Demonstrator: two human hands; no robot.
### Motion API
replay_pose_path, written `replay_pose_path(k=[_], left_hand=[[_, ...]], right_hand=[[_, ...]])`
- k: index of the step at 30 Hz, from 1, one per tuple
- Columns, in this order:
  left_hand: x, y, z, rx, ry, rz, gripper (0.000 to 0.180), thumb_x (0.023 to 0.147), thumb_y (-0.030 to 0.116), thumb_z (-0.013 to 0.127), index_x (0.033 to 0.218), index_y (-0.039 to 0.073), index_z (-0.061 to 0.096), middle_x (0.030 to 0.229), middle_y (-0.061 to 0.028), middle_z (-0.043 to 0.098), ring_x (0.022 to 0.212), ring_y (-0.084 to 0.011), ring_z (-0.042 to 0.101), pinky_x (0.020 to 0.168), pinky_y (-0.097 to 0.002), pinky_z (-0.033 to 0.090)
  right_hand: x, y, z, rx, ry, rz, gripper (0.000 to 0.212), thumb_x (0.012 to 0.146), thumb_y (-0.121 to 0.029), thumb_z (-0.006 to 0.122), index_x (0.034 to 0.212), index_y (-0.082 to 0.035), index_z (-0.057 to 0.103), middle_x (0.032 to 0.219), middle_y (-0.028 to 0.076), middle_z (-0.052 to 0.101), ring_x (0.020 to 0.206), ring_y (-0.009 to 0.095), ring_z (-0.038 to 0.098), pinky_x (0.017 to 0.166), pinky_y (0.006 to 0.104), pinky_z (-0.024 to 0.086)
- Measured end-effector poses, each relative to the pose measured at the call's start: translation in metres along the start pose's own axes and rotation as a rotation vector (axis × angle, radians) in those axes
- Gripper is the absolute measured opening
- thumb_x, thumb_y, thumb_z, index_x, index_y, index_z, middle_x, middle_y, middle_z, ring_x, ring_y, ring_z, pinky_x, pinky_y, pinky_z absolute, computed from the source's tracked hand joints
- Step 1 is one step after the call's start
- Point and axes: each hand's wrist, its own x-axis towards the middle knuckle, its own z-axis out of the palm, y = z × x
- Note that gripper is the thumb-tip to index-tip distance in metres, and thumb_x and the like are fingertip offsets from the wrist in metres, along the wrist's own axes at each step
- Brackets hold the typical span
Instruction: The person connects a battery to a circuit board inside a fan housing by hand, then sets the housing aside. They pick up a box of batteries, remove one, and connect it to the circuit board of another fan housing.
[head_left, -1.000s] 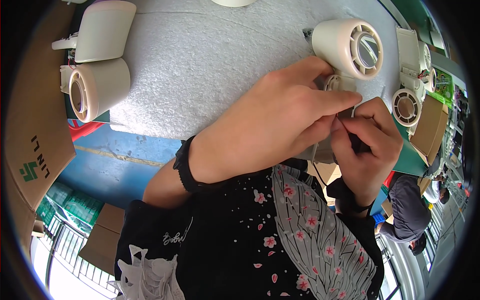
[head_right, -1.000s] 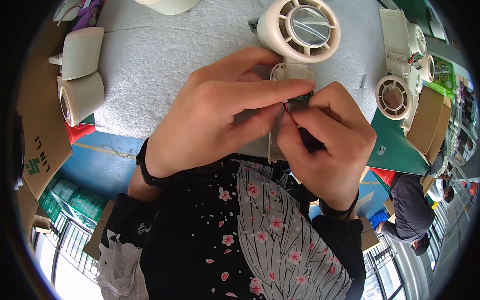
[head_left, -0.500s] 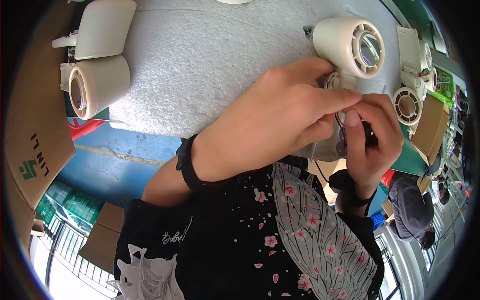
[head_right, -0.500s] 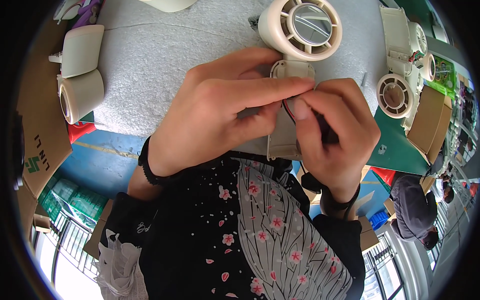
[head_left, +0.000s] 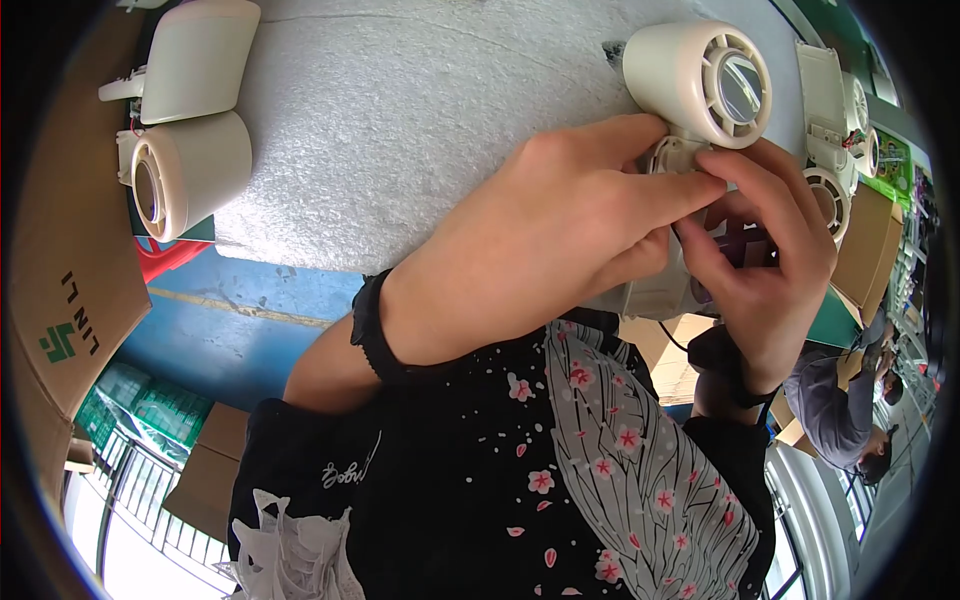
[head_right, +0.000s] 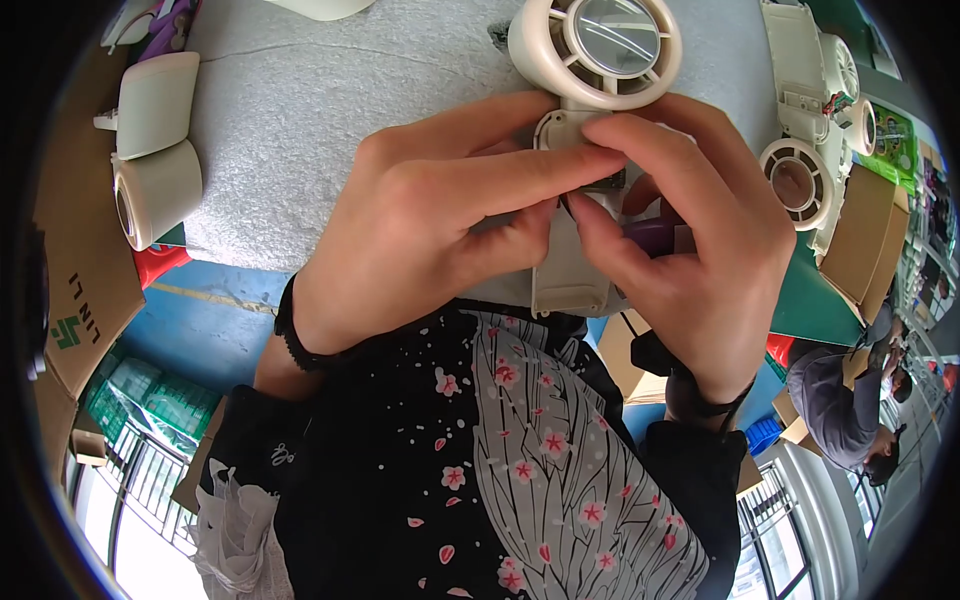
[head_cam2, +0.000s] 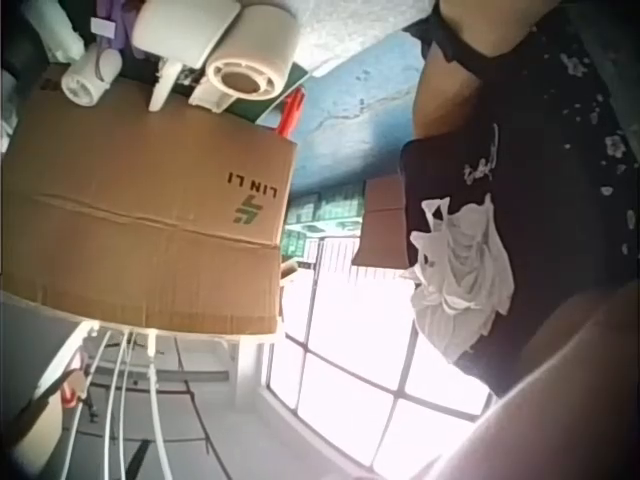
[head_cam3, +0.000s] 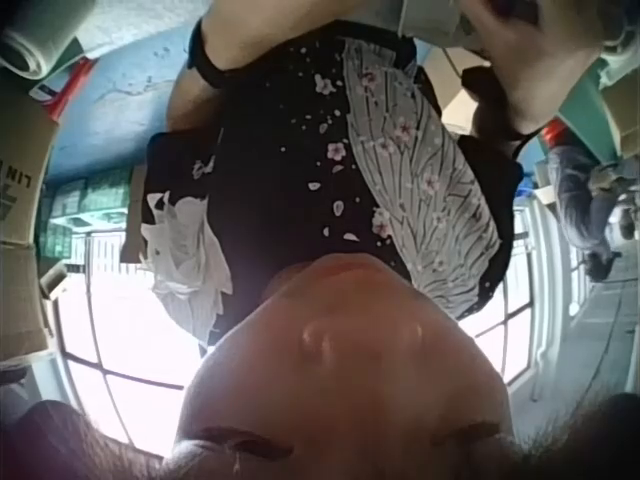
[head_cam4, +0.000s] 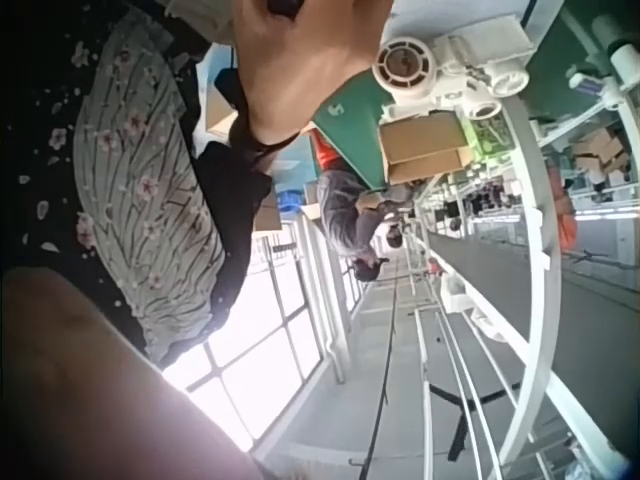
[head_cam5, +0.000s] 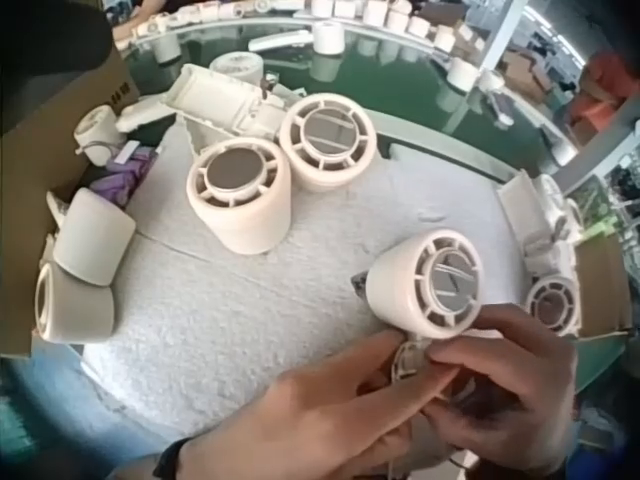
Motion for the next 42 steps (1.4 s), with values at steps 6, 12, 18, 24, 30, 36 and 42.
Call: replay_pose_path(k=[6,12,18,24,30,36,42], left_hand=[[-0.001,-0.001,0.001,-0.007,0.022,-0.004,0.040,0.069,0.004,0.068,0.110,0.008,0.065,0.083,-0.0148,0.055,0.069,-0.0325,0.062,0.061,-0.0396,0.053],[0.001,0.001,0.000,-0.015,0.011,-0.021,0.043,0.068,0.003,0.069,0.110,0.009,0.065,0.082,-0.0135,0.054,0.067,-0.0316,0.062,0.060,-0.0388,0.053],[0.002,0.002,-0.001,0.005,0.001,-0.046,0.044,0.067,0.003,0.069,0.111,0.009,0.065,0.079,-0.0121,0.053,0.065,-0.0311,0.062,0.058,-0.0386,0.052],[0.003,0.005,-0.001,0.049,-0.002,-0.047,0.045,0.067,0.003,0.070,0.111,0.010,0.066,0.078,-0.0118,0.053,0.065,-0.0304,0.062,0.058,-0.0388,0.052],[0.000,-0.001,0.006,0.044,0.079,-0.031,0.040,0.066,0.001,0.068,0.106,0.010,0.069,0.085,-0.0133,0.058,0.070,-0.0300,0.064,0.061,-0.0383,0.053],[0.003,0.002,0.011,0.003,0.140,-0.041,0.035,0.067,-0.002,0.066,0.099,0.011,0.071,0.093,-0.0134,0.062,0.076,-0.0296,0.066,0.064,-0.0374,0.054],[0.001,0.011,0.011,0.000,0.135,-0.150,0.039,0.069,-0.009,0.064,0.101,0.012,0.072,0.100,-0.0086,0.063,0.069,-0.0156,0.061,0.058,-0.0269,0.049]], right_hand=[[0.001,0.004,-0.004,-0.004,-0.073,-0.034,0.046,0.062,0.012,0.074,0.106,0.001,0.068,0.108,0.011,0.069,0.069,0.008,0.065,0.055,0.0181,0.050],[0.000,0.005,-0.001,0.013,-0.041,-0.024,0.044,0.062,0.011,0.075,0.105,0.001,0.070,0.103,0.011,0.070,0.067,0.008,0.065,0.055,0.0185,0.050],[0.000,0.009,0.000,0.009,-0.015,-0.058,0.043,0.061,0.011,0.076,0.103,0.002,0.071,0.102,0.011,0.070,0.065,0.008,0.064,0.055,0.0186,0.050],[-0.001,0.012,0.003,0.039,0.005,-0.070,0.042,0.062,0.011,0.075,0.102,0.002,0.071,0.102,0.010,0.070,0.068,0.007,0.064,0.054,0.0182,0.049],[0.001,-0.003,0.002,0.138,-0.035,0.170,0.033,0.068,0.010,0.072,0.100,0.002,0.070,0.102,0.012,0.069,0.078,0.009,0.064,0.062,0.0204,0.050],[-0.019,0.019,-0.006,0.153,0.124,0.001,0.027,0.069,0.005,0.077,0.095,0.003,0.070,0.097,0.013,0.069,0.074,0.015,0.063,0.063,0.0243,0.049],[-0.050,0.024,-0.032,-0.069,0.013,-0.046,0.024,0.064,0.008,0.075,0.087,0.007,0.069,0.101,0.018,0.069,0.080,0.024,0.065,0.068,0.0294,0.052]])
